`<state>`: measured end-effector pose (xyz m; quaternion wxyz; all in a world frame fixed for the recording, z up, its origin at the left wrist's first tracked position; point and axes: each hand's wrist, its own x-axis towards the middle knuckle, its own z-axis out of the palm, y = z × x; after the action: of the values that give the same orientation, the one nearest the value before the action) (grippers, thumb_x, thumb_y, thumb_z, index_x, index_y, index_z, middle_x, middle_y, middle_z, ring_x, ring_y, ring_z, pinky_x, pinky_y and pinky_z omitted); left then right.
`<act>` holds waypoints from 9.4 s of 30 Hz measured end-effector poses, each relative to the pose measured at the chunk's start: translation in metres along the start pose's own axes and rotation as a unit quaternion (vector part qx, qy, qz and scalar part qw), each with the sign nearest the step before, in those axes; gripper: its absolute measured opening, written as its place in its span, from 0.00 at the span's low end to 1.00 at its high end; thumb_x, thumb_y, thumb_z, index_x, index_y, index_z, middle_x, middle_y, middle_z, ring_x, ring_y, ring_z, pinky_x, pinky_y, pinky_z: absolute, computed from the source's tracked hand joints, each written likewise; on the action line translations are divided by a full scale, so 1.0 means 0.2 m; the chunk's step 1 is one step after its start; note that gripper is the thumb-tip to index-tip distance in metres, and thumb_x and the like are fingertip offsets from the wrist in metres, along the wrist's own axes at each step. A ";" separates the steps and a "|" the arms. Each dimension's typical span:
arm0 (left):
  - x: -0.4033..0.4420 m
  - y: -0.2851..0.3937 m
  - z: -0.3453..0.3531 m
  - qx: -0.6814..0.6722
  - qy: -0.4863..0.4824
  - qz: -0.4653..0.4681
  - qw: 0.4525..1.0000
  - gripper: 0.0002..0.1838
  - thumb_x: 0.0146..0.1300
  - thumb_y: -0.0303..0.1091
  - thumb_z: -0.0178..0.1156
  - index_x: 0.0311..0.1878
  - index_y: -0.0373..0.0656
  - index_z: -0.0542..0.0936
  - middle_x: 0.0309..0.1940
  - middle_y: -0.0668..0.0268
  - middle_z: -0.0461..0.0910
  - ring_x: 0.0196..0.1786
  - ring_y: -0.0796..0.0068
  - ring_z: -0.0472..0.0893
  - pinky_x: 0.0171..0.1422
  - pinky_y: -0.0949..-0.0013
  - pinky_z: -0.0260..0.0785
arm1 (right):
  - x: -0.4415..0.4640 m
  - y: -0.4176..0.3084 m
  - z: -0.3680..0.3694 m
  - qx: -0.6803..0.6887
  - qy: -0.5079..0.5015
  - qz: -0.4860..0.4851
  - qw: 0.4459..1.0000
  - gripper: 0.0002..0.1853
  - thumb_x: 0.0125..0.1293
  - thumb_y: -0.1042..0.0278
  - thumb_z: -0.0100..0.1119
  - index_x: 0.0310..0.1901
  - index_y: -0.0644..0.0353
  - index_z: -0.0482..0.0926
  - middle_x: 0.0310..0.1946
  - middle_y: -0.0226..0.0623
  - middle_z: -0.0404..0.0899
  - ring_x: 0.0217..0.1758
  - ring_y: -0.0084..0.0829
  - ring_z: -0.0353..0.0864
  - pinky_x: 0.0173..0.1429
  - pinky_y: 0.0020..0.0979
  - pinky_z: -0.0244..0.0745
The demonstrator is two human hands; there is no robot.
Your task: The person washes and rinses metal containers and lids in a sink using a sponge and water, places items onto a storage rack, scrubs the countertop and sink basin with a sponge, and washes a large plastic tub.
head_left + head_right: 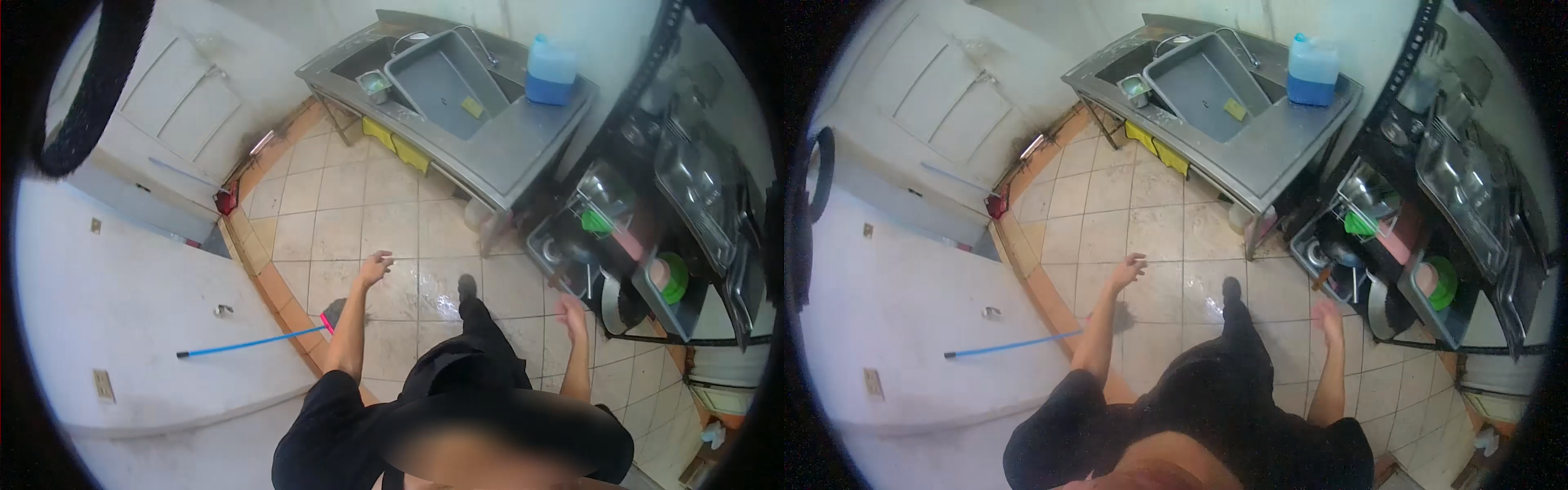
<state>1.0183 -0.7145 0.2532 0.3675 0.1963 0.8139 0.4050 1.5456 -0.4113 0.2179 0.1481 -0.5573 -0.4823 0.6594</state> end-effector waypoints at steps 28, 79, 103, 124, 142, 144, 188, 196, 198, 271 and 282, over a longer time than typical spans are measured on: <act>1.91 0.06 -1.95 -0.091 0.079 -0.207 0.971 0.18 0.71 0.40 0.51 0.60 0.42 0.71 0.45 0.59 0.82 0.41 0.68 0.82 0.37 0.67 0.74 | 3.21 -1.99 2.46 -0.003 0.035 0.034 0.999 0.46 0.64 0.33 0.54 0.73 0.58 0.56 0.69 0.50 0.62 0.71 0.45 0.64 0.71 0.44 0.62; 3.73 -0.27 -3.79 -0.019 -0.020 -0.426 0.904 0.23 0.69 0.42 0.49 0.63 0.42 0.70 0.50 0.54 0.81 0.42 0.59 0.83 0.36 0.61 0.75 | 4.27 -2.50 4.49 0.730 0.187 0.079 0.652 0.18 0.69 0.62 0.57 0.58 0.55 0.71 0.53 0.42 0.76 0.47 0.39 0.77 0.44 0.42 0.76; 6.09 1.61 -2.88 0.281 0.039 0.392 0.875 0.32 0.68 0.37 0.51 0.70 0.29 0.59 0.70 0.41 0.58 0.74 0.42 0.55 0.77 0.50 0.46 | 3.91 -2.92 4.81 0.135 0.241 0.015 0.961 0.23 0.73 0.49 0.46 0.48 0.64 0.79 0.36 0.34 0.81 0.43 0.34 0.81 0.45 0.37 0.76; 7.31 2.59 -1.97 0.086 -0.312 0.513 0.795 0.30 0.72 0.42 0.48 0.67 0.28 0.62 0.71 0.38 0.53 0.73 0.42 0.56 0.77 0.50 0.47 | 5.07 -3.90 3.76 -0.506 0.589 0.034 0.629 0.20 0.71 0.53 0.48 0.51 0.63 0.77 0.43 0.52 0.80 0.50 0.51 0.78 0.52 0.47 0.74; 7.12 2.64 -1.71 0.292 -0.490 0.578 0.584 0.38 0.69 0.48 0.49 0.72 0.30 0.53 0.74 0.40 0.48 0.78 0.48 0.45 0.79 0.49 0.38 | 4.91 -3.97 4.35 -0.539 0.289 -0.250 0.751 0.35 0.63 0.64 0.47 0.72 0.62 0.55 0.73 0.52 0.53 0.76 0.52 0.51 0.77 0.48 0.47; 7.25 2.61 -1.73 0.227 -0.250 0.612 0.715 0.38 0.69 0.47 0.51 0.73 0.30 0.54 0.73 0.37 0.48 0.78 0.46 0.45 0.79 0.48 0.37 | 4.92 -3.98 4.34 -0.530 0.292 -0.242 0.758 0.35 0.62 0.66 0.46 0.72 0.63 0.55 0.72 0.53 0.54 0.76 0.53 0.51 0.77 0.48 0.48; 7.39 2.50 -2.11 0.332 0.023 0.533 0.778 0.35 0.68 0.43 0.51 0.72 0.31 0.57 0.72 0.39 0.53 0.77 0.42 0.48 0.79 0.48 0.36 | 4.80 -4.02 4.40 -0.333 0.265 -0.327 0.844 0.26 0.57 0.75 0.57 0.60 0.52 0.75 0.58 0.42 0.77 0.61 0.44 0.75 0.60 0.41 0.73; 7.29 2.57 -1.63 0.433 -0.028 0.526 0.731 0.38 0.70 0.49 0.46 0.72 0.27 0.53 0.73 0.37 0.48 0.77 0.42 0.45 0.80 0.47 0.34 | 5.37 -4.21 4.78 -0.445 0.382 -0.252 0.770 0.28 0.62 0.71 0.55 0.66 0.49 0.67 0.63 0.51 0.66 0.66 0.52 0.65 0.64 0.49 0.65; 7.16 2.53 -1.59 0.385 -0.157 0.572 0.707 0.38 0.69 0.47 0.46 0.72 0.29 0.53 0.74 0.41 0.49 0.78 0.46 0.46 0.79 0.47 0.36 | 5.41 -4.26 4.87 -0.443 0.327 -0.256 0.795 0.29 0.62 0.69 0.55 0.67 0.48 0.66 0.63 0.50 0.65 0.67 0.52 0.63 0.64 0.49 0.64; 7.12 2.53 -1.49 0.355 -0.100 0.559 0.742 0.29 0.65 0.38 0.51 0.63 0.23 0.66 0.67 0.32 0.59 0.74 0.39 0.54 0.79 0.48 0.41 | 5.45 -4.25 4.93 -0.403 0.311 -0.388 0.768 0.24 0.60 0.74 0.53 0.60 0.61 0.73 0.59 0.61 0.71 0.64 0.55 0.70 0.64 0.48 0.68; 7.45 2.47 -1.83 0.323 0.191 0.480 0.793 0.33 0.67 0.40 0.51 0.72 0.33 0.58 0.73 0.45 0.55 0.76 0.43 0.51 0.78 0.47 0.38 | 5.26 -4.21 4.53 -0.349 0.272 -0.358 0.822 0.26 0.57 0.73 0.54 0.60 0.50 0.76 0.52 0.48 0.78 0.56 0.48 0.76 0.62 0.44 0.71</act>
<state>-0.2207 0.3106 0.1437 -0.1223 0.5877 0.7519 0.2727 0.1103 0.3469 0.1901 0.2948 -0.5166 -0.7859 0.1694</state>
